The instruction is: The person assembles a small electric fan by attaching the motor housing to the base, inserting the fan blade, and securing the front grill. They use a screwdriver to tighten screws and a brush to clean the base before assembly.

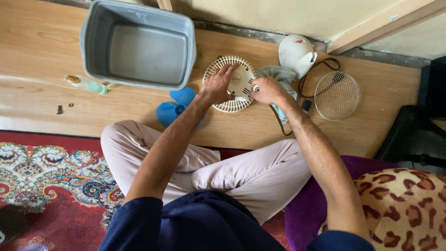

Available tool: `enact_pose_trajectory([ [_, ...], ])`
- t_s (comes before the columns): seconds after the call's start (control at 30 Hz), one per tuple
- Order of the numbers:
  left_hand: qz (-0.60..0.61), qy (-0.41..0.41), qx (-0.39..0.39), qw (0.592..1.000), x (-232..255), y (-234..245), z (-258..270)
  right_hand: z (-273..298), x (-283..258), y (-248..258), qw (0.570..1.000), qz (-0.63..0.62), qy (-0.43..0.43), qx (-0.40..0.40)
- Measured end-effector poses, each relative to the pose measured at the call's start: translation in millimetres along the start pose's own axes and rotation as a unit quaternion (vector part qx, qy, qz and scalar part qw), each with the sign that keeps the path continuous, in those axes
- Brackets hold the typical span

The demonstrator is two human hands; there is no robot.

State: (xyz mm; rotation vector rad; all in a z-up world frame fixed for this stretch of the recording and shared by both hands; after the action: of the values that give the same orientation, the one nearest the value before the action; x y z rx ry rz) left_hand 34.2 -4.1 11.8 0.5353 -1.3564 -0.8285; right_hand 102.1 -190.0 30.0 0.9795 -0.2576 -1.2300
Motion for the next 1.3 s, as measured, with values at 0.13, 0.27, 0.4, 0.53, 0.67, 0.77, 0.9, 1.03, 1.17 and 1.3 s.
enact_pose_trajectory([
  [0.13,-0.001,-0.003,0.004,1.0,0.6,0.7,2.3,15.1,-9.1,20.5,0.999,-0.011,0.034,0.041],
  [0.27,-0.048,0.0,0.001,0.999,7.5,-3.9,2.7,42.5,-19.8,66.4,0.989,-0.116,-0.005,0.091],
  [0.4,-0.119,-0.033,-0.015,0.992,25.1,-20.0,-1.7,61.4,-17.5,92.7,0.911,-0.368,0.089,0.165],
  [0.53,-0.167,-0.1,0.073,0.978,41.6,-44.3,15.7,59.7,-12.7,82.4,0.811,-0.459,0.283,0.227],
  [0.67,-0.083,-0.109,0.191,0.972,47.4,-49.2,41.0,67.5,-18.2,69.4,0.783,-0.488,0.297,0.246],
  [0.77,-0.042,-0.107,0.234,0.965,47.4,-44.7,46.1,79.1,-25.9,66.5,0.788,-0.462,0.298,0.278],
  [0.9,0.0,-0.088,0.243,0.966,47.9,-42.0,42.0,84.5,-31.6,61.0,0.8,-0.427,0.298,0.298],
  [1.03,-0.01,-0.071,0.253,0.965,49.7,-46.2,37.1,85.6,-34.5,53.5,0.813,-0.394,0.286,0.32],
  [1.17,-0.028,-0.072,0.258,0.963,48.4,-50.7,33.5,87.0,-36.8,46.3,0.814,-0.381,0.296,0.323],
  [1.3,-0.038,-0.079,0.259,0.962,47.3,-51.1,33.4,91.5,-44.4,46.2,0.829,-0.326,0.316,0.325],
])
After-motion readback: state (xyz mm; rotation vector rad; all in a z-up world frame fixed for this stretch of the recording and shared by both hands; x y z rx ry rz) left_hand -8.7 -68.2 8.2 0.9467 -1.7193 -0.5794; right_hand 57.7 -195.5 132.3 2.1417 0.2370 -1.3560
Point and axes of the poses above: each hand's wrist, its own z-axis away from the middle knuckle, its own y-axis out of the back of the hand, x = y × z, the point moved 4 cm from there along -z, towards the middle knuckle
